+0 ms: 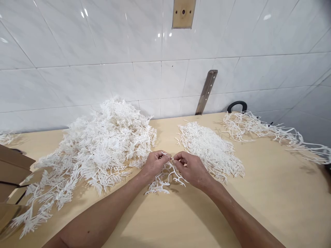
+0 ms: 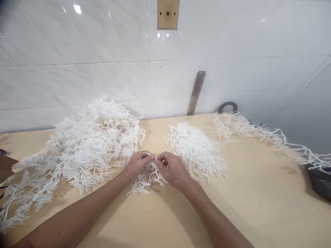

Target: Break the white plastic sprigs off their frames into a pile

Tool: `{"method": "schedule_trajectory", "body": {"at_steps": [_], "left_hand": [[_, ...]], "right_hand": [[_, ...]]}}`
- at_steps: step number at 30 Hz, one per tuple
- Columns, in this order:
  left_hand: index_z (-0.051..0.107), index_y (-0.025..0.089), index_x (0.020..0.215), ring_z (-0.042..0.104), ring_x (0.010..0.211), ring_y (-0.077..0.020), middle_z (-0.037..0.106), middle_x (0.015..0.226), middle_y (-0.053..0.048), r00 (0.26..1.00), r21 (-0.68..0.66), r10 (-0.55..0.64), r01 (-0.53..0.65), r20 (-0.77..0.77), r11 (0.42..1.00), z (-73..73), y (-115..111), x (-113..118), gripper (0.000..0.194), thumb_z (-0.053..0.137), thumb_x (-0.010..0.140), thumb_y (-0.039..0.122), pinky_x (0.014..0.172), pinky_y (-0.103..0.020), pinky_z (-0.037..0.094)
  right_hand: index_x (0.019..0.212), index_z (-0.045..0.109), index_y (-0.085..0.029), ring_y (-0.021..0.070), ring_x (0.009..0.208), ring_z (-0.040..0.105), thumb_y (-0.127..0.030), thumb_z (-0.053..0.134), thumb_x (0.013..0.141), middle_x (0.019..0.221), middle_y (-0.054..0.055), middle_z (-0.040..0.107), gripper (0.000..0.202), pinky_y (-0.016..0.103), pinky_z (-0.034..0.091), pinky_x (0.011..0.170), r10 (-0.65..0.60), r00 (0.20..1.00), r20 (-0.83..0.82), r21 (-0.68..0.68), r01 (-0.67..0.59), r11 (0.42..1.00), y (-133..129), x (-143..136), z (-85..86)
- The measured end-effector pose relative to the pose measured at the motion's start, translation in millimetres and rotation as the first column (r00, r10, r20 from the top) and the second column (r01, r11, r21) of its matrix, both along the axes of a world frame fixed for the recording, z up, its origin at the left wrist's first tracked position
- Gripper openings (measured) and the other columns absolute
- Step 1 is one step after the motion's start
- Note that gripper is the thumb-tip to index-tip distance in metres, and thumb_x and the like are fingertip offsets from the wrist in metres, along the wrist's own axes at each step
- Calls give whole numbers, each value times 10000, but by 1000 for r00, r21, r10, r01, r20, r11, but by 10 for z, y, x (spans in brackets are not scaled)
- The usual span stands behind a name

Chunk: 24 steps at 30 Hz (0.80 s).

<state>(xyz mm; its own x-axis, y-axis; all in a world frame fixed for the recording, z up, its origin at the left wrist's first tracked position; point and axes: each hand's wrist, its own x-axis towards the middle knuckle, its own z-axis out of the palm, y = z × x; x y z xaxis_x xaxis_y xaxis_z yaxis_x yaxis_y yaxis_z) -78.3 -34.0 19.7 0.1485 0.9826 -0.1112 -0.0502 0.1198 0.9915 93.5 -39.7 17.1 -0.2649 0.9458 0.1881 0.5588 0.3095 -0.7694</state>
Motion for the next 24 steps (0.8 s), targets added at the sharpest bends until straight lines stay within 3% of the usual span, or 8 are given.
{"method": "schedule_trajectory", "body": {"at_steps": [4, 11, 19, 24], "left_hand": [[564, 147, 625, 307, 443, -51, 392, 498, 72, 1000, 5, 9, -9, -18, 1000, -18, 13, -6, 384, 738, 687, 484, 443, -204, 257], [605, 134, 665, 396, 496, -76, 471, 548, 37, 999, 18, 8, -7, -36, 1000, -25, 11, 2, 339, 711, 713, 452, 479, -208, 322], [582, 145, 658, 428, 521, -91, 485, 570, 29, 999, 48, 4, -2, -41, 999, -38, 3, 5, 325, 695, 746, 437, 500, -214, 338], [572, 153, 639, 361, 485, -74, 434, 528, 56, 996, 103, 43, -35, -83, 994, -49, 5, 8, 309, 685, 756, 415, 494, -214, 315]], "right_hand": [[884, 660, -210, 139, 562, 567, -342, 543, 868, 673, -1, 656, 177, 265, 437, 546, -1, 998, -67, -57, -2, 998, -9, 9, 10], [861, 647, -205, 118, 497, 514, -346, 549, 867, 607, -23, 612, 171, 246, 407, 501, -15, 989, -145, -127, -4, 992, -17, 1, 0], [851, 621, -199, 119, 519, 522, -340, 545, 867, 665, -9, 632, 161, 244, 417, 497, -2, 984, -177, -132, -22, 991, -29, -28, 10], [907, 624, -200, 128, 539, 555, -362, 551, 868, 703, -4, 650, 181, 249, 438, 501, 3, 983, -183, -164, -33, 986, -54, -46, 55]]}}
